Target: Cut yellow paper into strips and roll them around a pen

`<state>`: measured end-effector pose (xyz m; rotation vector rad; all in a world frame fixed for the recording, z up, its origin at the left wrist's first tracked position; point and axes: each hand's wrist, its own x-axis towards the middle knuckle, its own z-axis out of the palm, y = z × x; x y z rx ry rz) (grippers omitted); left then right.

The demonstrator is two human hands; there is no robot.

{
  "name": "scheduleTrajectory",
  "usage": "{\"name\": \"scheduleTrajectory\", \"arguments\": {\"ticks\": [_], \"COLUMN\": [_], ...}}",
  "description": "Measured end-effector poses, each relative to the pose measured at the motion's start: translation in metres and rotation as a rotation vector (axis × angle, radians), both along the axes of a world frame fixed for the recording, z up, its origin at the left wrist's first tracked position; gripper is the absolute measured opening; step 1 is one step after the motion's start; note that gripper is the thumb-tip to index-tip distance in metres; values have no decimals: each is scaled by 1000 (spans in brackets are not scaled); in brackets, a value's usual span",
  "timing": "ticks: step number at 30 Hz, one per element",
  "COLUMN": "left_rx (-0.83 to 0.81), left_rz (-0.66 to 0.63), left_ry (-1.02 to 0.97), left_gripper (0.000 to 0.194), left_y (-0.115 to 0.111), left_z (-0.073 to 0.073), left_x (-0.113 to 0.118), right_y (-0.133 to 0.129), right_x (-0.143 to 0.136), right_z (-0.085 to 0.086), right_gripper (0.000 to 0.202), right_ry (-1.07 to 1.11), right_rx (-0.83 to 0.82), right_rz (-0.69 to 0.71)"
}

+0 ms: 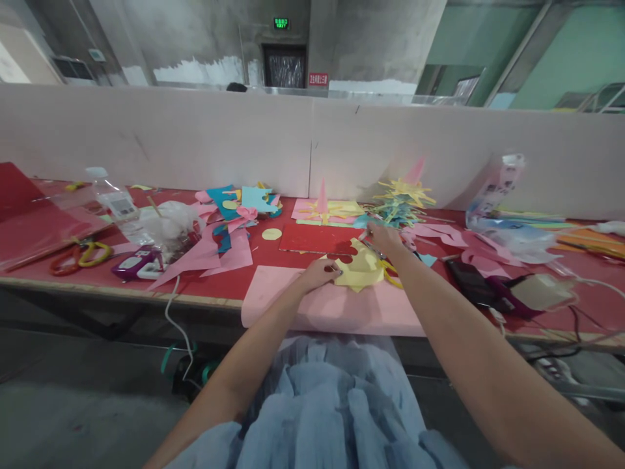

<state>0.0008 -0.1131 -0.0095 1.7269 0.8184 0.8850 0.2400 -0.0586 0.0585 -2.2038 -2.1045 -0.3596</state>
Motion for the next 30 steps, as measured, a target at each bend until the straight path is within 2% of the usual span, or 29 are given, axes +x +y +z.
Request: {"name": "scheduleTrajectory", "arguments": {"ticks": [7, 19, 24, 30], "left_rx": [-15, 5, 31, 86], "left_rz": [-13, -5, -7, 23], "left_ry": [7, 81, 89, 85], "left_gripper": [22, 17, 18, 18], "left_y": [3, -2, 2, 7], "left_z": [-3, 8, 1, -8], "left_x": [1, -2, -1, -1], "right_y": [-5, -8, -4, 8], "right_x": [-6, 11, 8, -19], "right_z": [-11, -9, -1, -4], "right_gripper": [33, 32, 30, 30], "right_ry": [6, 14, 72, 276], "right_rx": [-48, -42, -29, -89], "right_rz": [136, -113, -69, -61]}}
